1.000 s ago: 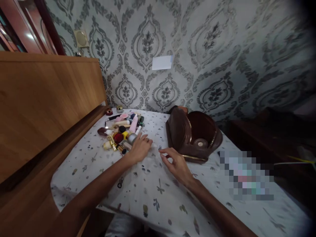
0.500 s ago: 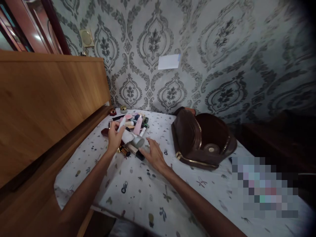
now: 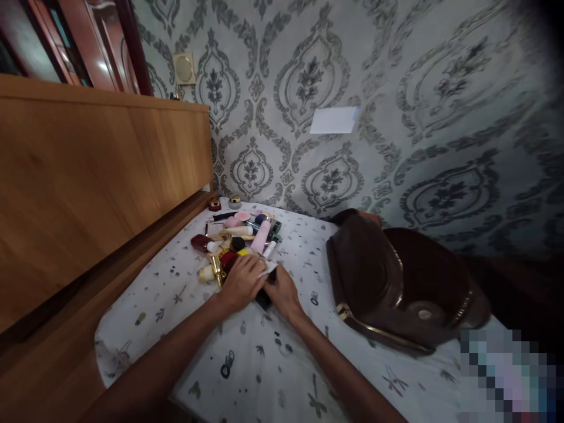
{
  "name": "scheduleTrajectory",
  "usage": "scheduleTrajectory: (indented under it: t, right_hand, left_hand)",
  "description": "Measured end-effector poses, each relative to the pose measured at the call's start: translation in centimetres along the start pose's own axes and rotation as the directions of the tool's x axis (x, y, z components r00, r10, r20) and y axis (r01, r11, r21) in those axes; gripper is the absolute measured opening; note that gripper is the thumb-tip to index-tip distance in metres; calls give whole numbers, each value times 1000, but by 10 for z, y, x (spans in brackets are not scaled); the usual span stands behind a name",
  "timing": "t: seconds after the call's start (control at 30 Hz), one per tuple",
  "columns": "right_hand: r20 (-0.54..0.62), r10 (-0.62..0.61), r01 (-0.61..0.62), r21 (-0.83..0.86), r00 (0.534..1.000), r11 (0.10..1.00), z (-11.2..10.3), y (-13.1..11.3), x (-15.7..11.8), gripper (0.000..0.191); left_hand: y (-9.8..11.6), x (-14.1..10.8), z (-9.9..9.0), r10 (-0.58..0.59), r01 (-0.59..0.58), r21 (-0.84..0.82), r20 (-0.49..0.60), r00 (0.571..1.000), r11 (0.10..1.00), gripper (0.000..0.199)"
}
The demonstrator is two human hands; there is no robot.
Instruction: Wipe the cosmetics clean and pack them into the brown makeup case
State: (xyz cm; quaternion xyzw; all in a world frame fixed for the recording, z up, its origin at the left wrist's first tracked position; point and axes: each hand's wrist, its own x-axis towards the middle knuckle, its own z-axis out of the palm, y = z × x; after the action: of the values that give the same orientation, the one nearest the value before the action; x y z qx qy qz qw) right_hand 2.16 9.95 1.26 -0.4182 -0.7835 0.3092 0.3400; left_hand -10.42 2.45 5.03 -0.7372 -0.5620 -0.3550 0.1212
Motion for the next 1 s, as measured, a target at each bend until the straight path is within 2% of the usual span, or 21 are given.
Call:
scheduleTrajectory:
  t: [0.13, 0.2, 0.27, 0.37, 0.47, 0.6, 0.67, 0.77, 0.83, 0.87, 1.0]
  right_hand:
    - [27, 19, -22, 106, 999, 994, -5, -4, -1, 45]
    - [25, 27, -31, 140, 999, 990, -6, -5, -3, 50]
    - [23, 34, -37, 135, 999, 990, -7, -4, -5, 51]
    - [7, 37, -37, 114, 999, 993, -7, -3, -7, 53]
    - [2, 62, -62, 116, 998, 991, -6, -3, -8, 62]
    - [-2, 63, -62, 125, 998, 990, -5, -2, -8, 63]
    - [-8, 57, -55, 128, 998, 990, -5, -1, -8, 61]
    - [-2, 67, -66, 133, 998, 989, -4, 0, -8, 62]
    - [2, 73, -73, 141, 997, 987, -4, 0, -7, 62]
    - [1, 72, -71, 147, 997, 987, -3, 1, -7, 61]
    - [-16, 41, -37, 181, 999, 983, -1, 4, -7, 61]
  left_hand:
    - [-18, -2, -6, -110, 95, -111, -132, 985, 989, 9]
    - [-28, -3, -11, -208, 182, -134, -213, 955, 974, 10]
    - [-38, -4, -16, -314, 278, -158, -286, 905, 947, 11]
    - [-51, -2, -27, -437, 367, -246, -371, 819, 897, 9]
    - [-68, 1, -40, -508, 390, -329, -476, 718, 860, 8]
    - [-101, -1, -57, -614, 444, -427, -601, 511, 788, 6]
    - [-118, -6, -64, -642, 473, -447, -634, 431, 759, 5]
    - [-137, -15, -69, -660, 504, -459, -662, 357, 732, 5]
    - [-143, -18, -69, -667, 519, -461, -665, 336, 720, 5]
    - [-143, -19, -68, -670, 525, -458, -661, 339, 718, 5]
    - [-141, -19, -62, -665, 539, -422, -622, 413, 729, 3]
